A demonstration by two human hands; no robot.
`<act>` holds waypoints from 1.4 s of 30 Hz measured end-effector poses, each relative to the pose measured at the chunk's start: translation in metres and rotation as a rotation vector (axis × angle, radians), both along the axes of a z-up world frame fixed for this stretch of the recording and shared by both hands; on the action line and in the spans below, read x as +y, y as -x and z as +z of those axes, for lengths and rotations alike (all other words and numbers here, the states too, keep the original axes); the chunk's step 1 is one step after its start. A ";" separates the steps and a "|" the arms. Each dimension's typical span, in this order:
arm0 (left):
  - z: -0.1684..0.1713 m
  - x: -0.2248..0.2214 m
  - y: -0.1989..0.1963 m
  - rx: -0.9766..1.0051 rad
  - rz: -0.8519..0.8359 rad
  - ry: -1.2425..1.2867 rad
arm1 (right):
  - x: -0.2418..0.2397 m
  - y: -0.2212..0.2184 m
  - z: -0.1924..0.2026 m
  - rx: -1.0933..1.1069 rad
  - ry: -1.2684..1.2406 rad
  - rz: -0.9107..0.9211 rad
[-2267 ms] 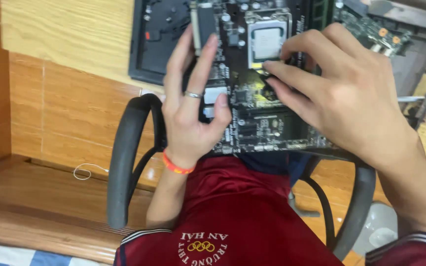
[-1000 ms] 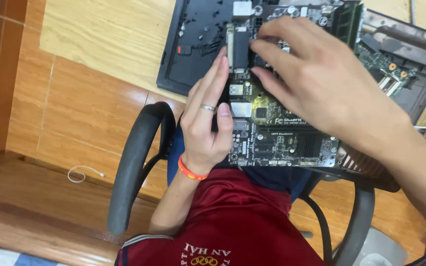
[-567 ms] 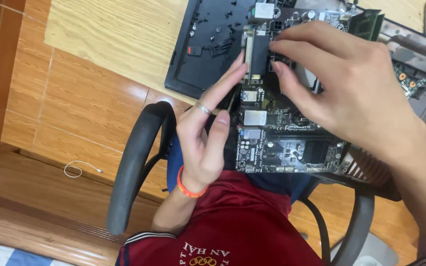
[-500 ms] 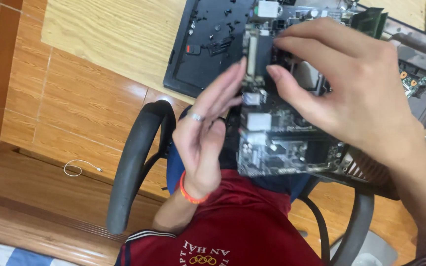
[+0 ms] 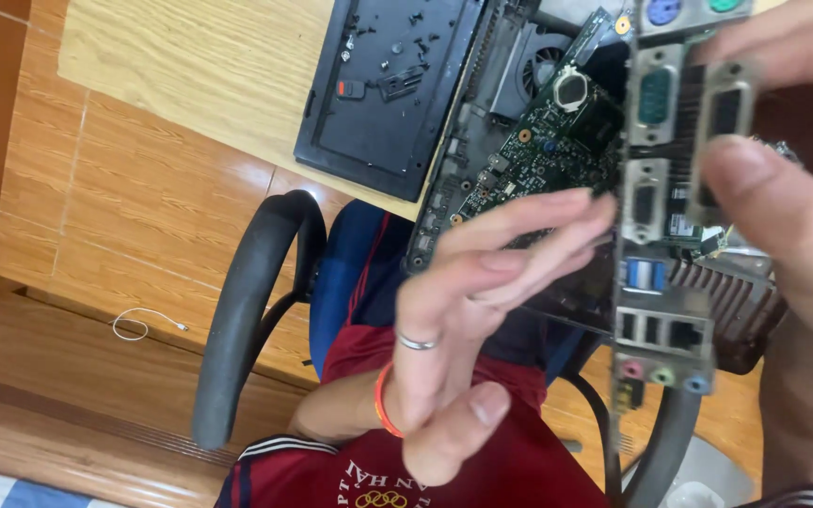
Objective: The person sits at a desk with a desktop motherboard on their lap, aligns a RAM module and seats it into the memory slot, then lifts and repositions the motherboard and works on the CPU socket area, opening the socket retention frame. They then handle a copper heat sink bracket from a laptop board beside them, fitting it against the board.
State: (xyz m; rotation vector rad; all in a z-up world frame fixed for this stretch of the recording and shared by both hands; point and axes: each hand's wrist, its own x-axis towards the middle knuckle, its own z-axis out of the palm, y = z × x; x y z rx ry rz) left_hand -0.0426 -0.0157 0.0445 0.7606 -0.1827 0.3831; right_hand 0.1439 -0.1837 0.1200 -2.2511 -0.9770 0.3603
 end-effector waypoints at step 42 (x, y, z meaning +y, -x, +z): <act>-0.004 -0.012 -0.005 0.471 -0.011 0.007 | 0.056 0.014 0.011 -0.045 -0.084 0.292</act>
